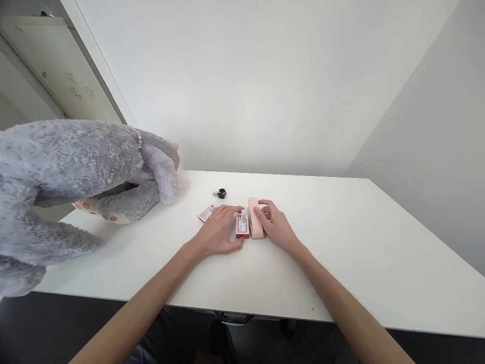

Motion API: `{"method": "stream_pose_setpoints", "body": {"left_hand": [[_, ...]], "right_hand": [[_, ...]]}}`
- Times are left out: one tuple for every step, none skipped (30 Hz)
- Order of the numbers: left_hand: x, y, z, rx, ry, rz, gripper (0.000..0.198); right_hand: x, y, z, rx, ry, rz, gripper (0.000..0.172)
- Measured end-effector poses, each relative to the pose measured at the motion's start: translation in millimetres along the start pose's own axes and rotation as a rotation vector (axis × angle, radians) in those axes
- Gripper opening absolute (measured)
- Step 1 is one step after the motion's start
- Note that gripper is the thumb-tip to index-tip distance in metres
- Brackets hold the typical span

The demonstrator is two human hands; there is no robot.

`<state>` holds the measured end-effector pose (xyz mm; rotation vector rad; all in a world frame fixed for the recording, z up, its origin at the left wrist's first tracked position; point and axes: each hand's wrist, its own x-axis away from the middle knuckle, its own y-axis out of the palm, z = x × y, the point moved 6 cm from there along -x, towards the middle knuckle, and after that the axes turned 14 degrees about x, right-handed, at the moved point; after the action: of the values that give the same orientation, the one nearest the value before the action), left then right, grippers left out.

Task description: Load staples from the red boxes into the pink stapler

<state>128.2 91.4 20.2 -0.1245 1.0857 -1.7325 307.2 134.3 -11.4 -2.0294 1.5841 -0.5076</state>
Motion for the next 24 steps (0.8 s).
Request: {"method": "stream_pose_setpoints", "body": {"left_hand": [[0, 0.4, -1, -0.002, -0.003, -0.001, 0.067], [0, 0.9, -2, -0.004, -0.007, -0.002, 0.069], [0, 1.4, -3, -0.005, -0.011, -0.004, 0.070], [0, 1.9, -4, -0.005, -0.015, -0.005, 0.071], [0, 2.3, -5, -0.004, -0.017, -0.007, 0.071], [0, 2.7, -5, -0.002, -0.019, -0.008, 0.071], [1, 2.9, -6, -0.001, -0.021, -0.008, 0.070], [1, 2.9, -6, 0.000, -0.022, -0.008, 0.070], [1, 2.9, -6, -0.001, -0.022, -0.007, 0.069], [1, 2.8, -6, -0.003, -0.022, -0.007, 0.069], [1, 2.7, -5, -0.006, -0.019, -0.008, 0.069], [1, 2.3, -4, -0.009, -0.013, -0.007, 0.070], [1, 1.8, -3, -0.013, -0.004, -0.002, 0.071], [1, 0.9, -3, -0.020, 0.005, 0.008, 0.073], [1, -0.4, -2, -0.028, 0.009, 0.025, 0.073], [1, -2.2, -3, -0.039, 0.005, 0.054, 0.071], [0, -4.5, -4, -0.053, -0.010, 0.094, 0.066], [0, -7.1, -7, -0.068, -0.034, 0.143, 0.060], [0, -9.9, -11, -0.086, -0.065, 0.201, 0.053], [0, -12.7, -16, -0.108, -0.100, 0.264, 0.048], [1, -15.2, -22, -0.133, -0.134, 0.326, 0.047], [3, -17.1, -27, -0.165, -0.169, 0.385, 0.048], [5, -17.7, -32, -0.205, -0.200, 0.424, 0.050], [6, -16.6, -37, -0.245, -0.223, 0.432, 0.052]], "right_hand": [[0, 0, 0, 0.003, -0.001, -0.001, 0.055], [0, 0, 0, 0.005, -0.004, -0.001, 0.055], [0, 0, 0, 0.007, -0.006, -0.001, 0.056], [0, 0, 0, 0.009, -0.008, -0.001, 0.056], [0, -1, 0, 0.009, -0.008, 0.000, 0.057], [0, -1, 0, 0.007, -0.007, -0.001, 0.057], [0, -1, 0, 0.002, -0.007, -0.002, 0.057], [0, -1, 0, -0.004, -0.006, -0.004, 0.057], [0, -1, 0, -0.009, -0.006, -0.006, 0.056], [0, -1, 0, -0.015, -0.006, -0.008, 0.056], [0, -1, 0, -0.018, -0.004, -0.009, 0.055], [0, -1, 0, -0.020, -0.002, -0.009, 0.055], [0, 0, 0, -0.020, 0.000, -0.007, 0.055], [0, 0, 0, -0.020, 0.001, -0.006, 0.056], [0, 0, 0, -0.022, 0.001, -0.005, 0.056], [0, 0, 0, -0.026, 0.000, -0.006, 0.055], [0, 0, 0, -0.033, -0.001, -0.007, 0.055], [0, 0, 0, -0.039, -0.002, -0.008, 0.055], [0, 1, 0, -0.047, -0.002, -0.010, 0.055], [0, 1, -1, -0.053, -0.002, -0.011, 0.054], [1, 1, -1, -0.055, -0.001, -0.012, 0.054], [1, 1, -1, -0.054, 0.000, -0.014, 0.054], [1, 1, 0, -0.051, -0.001, -0.015, 0.054], [1, 1, 0, -0.046, -0.001, -0.016, 0.053]]}}
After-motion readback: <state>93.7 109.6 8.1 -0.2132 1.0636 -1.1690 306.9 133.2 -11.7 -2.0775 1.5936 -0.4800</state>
